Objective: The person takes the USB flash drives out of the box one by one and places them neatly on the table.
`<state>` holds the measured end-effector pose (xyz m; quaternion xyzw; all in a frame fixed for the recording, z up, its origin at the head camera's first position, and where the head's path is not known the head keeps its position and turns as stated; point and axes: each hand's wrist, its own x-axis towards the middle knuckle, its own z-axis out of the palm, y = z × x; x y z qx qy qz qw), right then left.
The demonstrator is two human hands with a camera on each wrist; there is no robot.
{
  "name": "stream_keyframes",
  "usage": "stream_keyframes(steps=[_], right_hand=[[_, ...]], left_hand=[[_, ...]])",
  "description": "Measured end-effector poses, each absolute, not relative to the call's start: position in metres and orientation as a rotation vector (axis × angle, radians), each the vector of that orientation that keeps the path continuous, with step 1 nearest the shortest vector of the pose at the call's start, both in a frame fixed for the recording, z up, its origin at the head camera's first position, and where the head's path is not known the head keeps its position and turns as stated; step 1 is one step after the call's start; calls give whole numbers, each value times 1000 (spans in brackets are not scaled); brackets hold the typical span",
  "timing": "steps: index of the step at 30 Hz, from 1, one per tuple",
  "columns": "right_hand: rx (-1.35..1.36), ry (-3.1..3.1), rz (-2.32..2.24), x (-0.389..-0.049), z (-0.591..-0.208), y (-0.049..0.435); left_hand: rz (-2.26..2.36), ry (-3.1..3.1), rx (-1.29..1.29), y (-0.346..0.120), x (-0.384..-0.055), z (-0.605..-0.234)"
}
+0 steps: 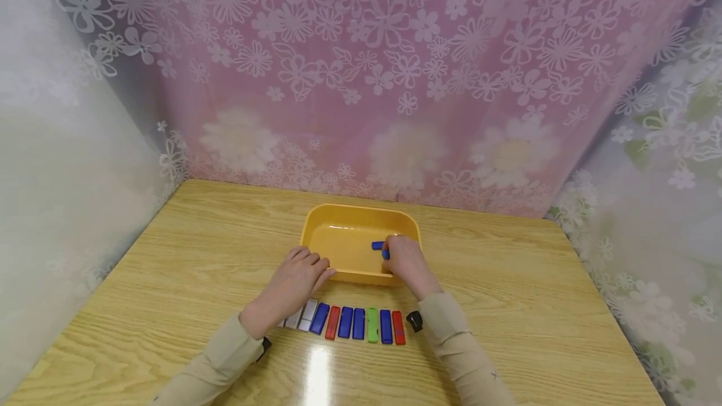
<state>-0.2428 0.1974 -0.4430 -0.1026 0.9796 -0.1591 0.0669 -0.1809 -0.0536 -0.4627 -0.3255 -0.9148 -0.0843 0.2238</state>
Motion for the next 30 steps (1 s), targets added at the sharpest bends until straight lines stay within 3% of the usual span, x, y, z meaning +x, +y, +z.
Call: stream_keyframes(steps=[14,30], right_hand=[[-315,3040,-592,-241,-446,197],[-329,2926,-1340,-220,-433,210]], left_hand=[[-250,-2509,-905,-53,-180,-463],[-261,-2510,-903,-54,-181,-464]])
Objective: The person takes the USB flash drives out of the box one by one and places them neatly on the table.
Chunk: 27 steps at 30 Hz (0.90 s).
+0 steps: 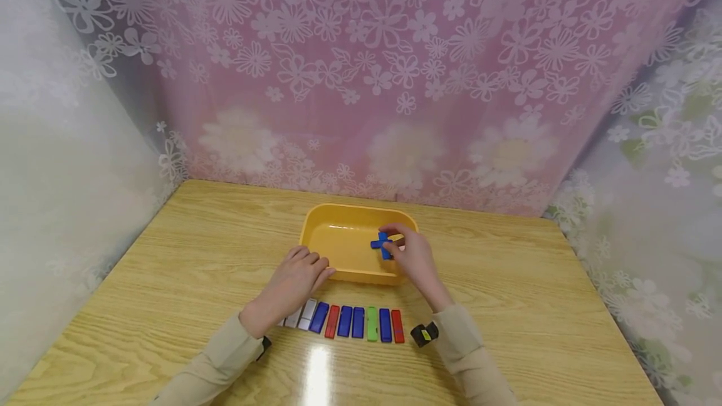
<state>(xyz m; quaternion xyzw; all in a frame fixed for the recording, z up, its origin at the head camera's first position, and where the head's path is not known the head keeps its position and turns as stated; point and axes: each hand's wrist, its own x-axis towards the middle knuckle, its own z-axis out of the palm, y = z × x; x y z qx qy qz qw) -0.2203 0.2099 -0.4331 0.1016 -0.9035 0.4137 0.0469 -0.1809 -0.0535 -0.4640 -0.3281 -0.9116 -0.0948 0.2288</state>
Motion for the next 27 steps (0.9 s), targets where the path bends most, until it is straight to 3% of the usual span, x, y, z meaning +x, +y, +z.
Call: stream_keyframes(steps=[27], right_hand=[[307,-2702,1265,-150,-424,251]], left_hand=[[-269,-2503,-900,-52,-182,-464]])
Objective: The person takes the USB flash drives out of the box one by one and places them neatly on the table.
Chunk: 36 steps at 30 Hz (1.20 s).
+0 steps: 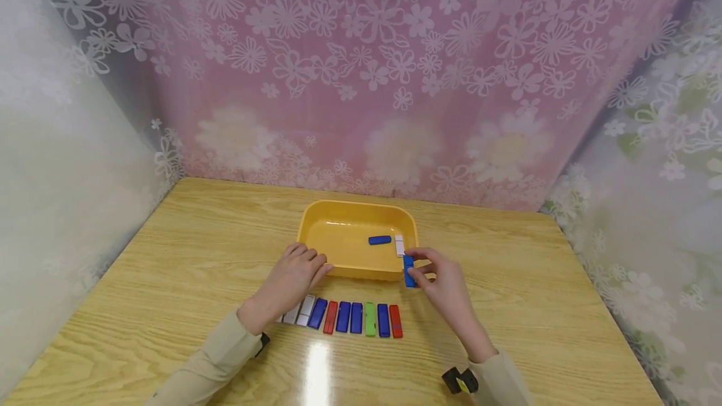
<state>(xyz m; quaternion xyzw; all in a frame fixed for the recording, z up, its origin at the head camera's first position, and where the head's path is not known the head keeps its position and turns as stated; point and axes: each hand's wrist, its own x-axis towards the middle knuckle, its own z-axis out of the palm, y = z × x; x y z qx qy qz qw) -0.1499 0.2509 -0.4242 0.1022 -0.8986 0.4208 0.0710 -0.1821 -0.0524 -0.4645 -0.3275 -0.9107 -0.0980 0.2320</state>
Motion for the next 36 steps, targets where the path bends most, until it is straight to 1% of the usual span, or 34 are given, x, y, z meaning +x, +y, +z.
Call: stream_keyframes(steps=[6,14,25,36], right_hand=[[298,-2781,1238,-137,-430,254],[234,-2914,1311,-126,-441,253],[115,-3132,1234,-123,-452,250],[241,-3173,1103,-124,-452,255]], left_hand=[[-275,-2523,-900,-52,-182,-463],[-277,-2530,-897,-52,-182,-464],[-293,-2513,-900,-52,-181,-464],[-287,-2507,-899,-52,-182,-465]])
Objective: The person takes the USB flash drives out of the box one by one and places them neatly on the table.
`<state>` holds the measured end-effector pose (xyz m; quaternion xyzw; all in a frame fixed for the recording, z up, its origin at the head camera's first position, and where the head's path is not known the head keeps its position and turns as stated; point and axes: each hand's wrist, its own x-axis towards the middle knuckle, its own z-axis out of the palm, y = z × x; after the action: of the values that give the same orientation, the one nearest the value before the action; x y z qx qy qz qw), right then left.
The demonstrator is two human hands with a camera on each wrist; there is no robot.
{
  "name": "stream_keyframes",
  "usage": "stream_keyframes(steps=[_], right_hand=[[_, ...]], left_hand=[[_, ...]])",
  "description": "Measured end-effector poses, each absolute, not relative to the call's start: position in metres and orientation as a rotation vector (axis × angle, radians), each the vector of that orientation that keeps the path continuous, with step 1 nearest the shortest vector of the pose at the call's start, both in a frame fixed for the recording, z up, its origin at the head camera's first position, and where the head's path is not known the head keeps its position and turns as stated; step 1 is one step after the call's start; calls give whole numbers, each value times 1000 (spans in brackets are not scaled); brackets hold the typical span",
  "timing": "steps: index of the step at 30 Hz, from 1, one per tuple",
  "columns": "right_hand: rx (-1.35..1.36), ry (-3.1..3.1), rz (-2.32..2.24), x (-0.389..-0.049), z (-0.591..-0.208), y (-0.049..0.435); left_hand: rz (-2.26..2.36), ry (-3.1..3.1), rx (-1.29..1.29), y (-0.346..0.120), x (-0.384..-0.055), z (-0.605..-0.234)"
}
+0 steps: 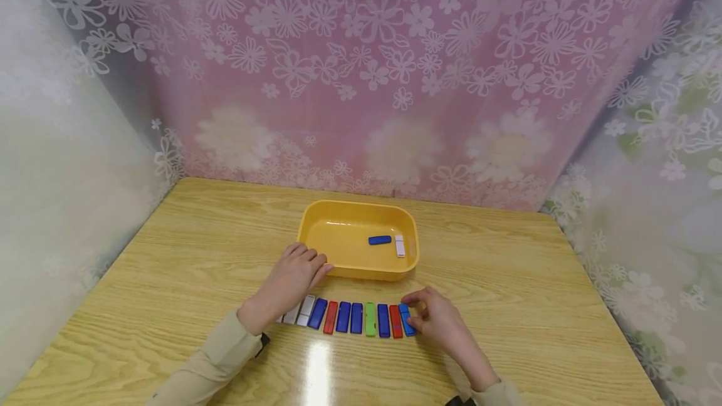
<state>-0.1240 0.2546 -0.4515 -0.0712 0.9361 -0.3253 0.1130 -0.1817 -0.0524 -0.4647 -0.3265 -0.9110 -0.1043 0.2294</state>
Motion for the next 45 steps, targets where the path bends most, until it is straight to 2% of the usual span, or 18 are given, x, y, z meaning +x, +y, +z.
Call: stream_keyframes(steps=[9,22,31,45], right_hand=[[-193,2902,-1010,-124,-445,254],[-424,3272,-1015,-140,-430,247],[-473,3310,-856,-171,-420,235],[-356,3207,-444,-220,-431,204]], left_hand=[[-283,-2508,-896,-53,-182,-465],[-257,-2506,-900,-53,-182,-465],[-261,-2517,-900,-53,-181,-465],[-262,-2523,-894,-54,-180,-464]])
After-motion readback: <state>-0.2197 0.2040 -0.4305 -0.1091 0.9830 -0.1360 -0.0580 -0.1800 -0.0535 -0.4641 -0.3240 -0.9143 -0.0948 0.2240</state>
